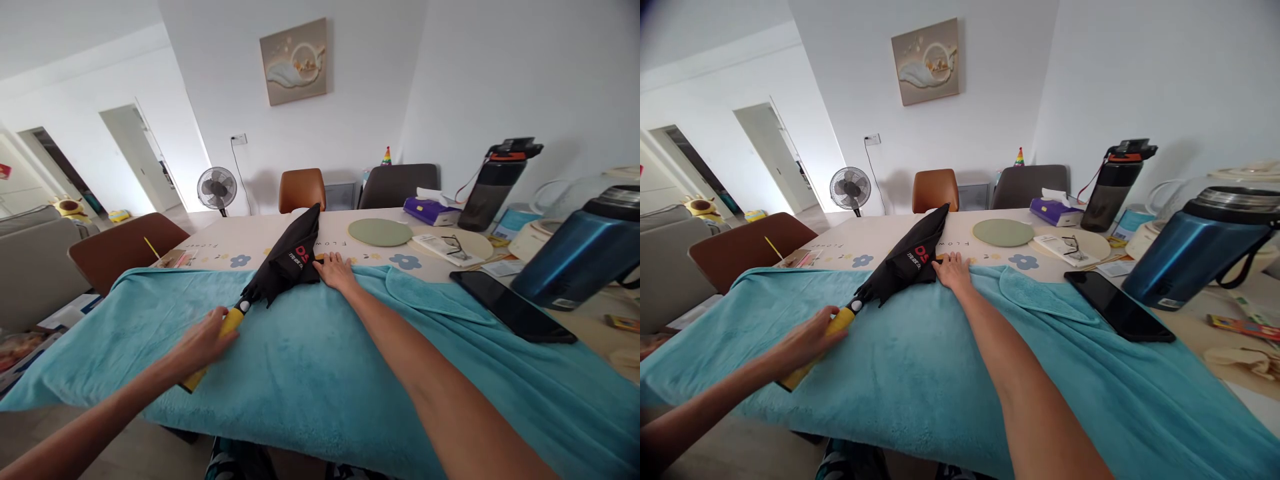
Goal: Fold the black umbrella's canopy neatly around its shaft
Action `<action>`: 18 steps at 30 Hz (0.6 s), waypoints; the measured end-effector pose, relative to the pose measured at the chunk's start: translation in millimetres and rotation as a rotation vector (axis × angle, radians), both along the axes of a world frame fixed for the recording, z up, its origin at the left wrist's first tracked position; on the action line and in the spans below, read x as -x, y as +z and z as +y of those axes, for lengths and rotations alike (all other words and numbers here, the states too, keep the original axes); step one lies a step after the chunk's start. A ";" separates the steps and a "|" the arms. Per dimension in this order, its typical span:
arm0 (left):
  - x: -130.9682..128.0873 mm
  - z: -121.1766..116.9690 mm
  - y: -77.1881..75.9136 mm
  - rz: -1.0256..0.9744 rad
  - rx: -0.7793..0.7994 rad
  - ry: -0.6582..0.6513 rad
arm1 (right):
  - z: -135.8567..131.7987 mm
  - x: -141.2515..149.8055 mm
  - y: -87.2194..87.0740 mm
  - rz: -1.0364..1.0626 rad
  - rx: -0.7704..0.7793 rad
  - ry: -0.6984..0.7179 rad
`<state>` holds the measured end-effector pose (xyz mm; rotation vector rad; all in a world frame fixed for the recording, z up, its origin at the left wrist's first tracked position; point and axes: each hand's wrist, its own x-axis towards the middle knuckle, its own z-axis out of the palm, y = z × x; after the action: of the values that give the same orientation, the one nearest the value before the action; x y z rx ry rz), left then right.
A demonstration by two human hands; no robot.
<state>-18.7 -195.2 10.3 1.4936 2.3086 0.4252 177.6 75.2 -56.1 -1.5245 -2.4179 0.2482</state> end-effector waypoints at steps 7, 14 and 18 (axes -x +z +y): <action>39.2 -4.9 45.4 -1.467 -0.220 0.205 | -1.9 -0.9 1.1 0.074 -0.049 -0.028; 36.5 -10.4 48.7 -1.275 -0.069 0.347 | -3.8 -1.7 3.2 0.135 -0.097 -0.055; 45.9 -3.4 59.8 -1.016 -0.013 0.342 | 3.7 -4.2 4.2 0.163 -0.078 -0.073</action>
<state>-64.6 -198.5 70.1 0.5980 1.6791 1.0043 181.8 79.0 -51.9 -1.4937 -2.2161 0.2502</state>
